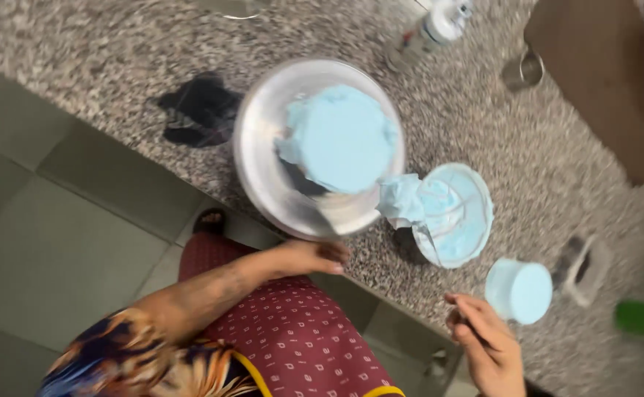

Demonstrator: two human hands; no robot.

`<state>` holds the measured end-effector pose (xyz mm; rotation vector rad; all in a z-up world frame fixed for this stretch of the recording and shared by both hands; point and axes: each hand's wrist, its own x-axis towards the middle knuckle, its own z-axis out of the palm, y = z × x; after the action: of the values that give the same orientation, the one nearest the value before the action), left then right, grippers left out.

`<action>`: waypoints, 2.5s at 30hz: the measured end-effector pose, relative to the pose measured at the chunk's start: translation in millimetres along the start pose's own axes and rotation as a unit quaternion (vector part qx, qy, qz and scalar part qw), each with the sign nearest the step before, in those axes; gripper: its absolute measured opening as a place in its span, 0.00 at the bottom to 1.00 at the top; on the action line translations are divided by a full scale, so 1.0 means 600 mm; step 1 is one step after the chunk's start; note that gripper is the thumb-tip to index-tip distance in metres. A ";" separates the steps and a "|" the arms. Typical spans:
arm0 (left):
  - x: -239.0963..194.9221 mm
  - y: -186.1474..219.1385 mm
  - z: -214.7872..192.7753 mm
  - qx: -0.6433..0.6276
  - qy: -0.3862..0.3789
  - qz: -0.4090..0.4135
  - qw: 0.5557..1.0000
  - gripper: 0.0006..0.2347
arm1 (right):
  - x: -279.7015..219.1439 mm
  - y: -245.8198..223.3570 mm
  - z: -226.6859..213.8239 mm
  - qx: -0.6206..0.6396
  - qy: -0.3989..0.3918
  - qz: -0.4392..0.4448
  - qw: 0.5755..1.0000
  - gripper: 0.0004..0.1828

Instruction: The person scoops blue frosting from a bowl with a spatula and spreads it over the top of a cake on a rotating turntable, turning the turntable with one hand while smoothing the frosting with the other. They repeatedly add more frosting and level the surface, then wipe the spatula clean.

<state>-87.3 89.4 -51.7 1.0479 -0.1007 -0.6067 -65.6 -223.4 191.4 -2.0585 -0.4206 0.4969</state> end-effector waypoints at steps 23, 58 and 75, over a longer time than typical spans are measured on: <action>-0.144 0.082 -0.185 -0.180 0.198 0.225 0.937 0.10 | 0.385 -0.567 0.357 -0.907 -0.304 -0.158 0.246 0.35; -0.189 0.110 -0.203 -0.058 0.189 0.149 0.969 0.17 | 0.450 -0.525 0.126 -0.830 -0.390 -0.051 0.395 0.21; -0.184 0.117 -0.194 -0.053 0.204 0.162 0.964 0.18 | 0.387 -0.562 0.231 -0.832 -0.371 -0.125 0.392 0.33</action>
<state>-108.0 262.0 -30.1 1.0052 0.1194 -0.0914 31.5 155.4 375.2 -3.2369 -2.6759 0.9822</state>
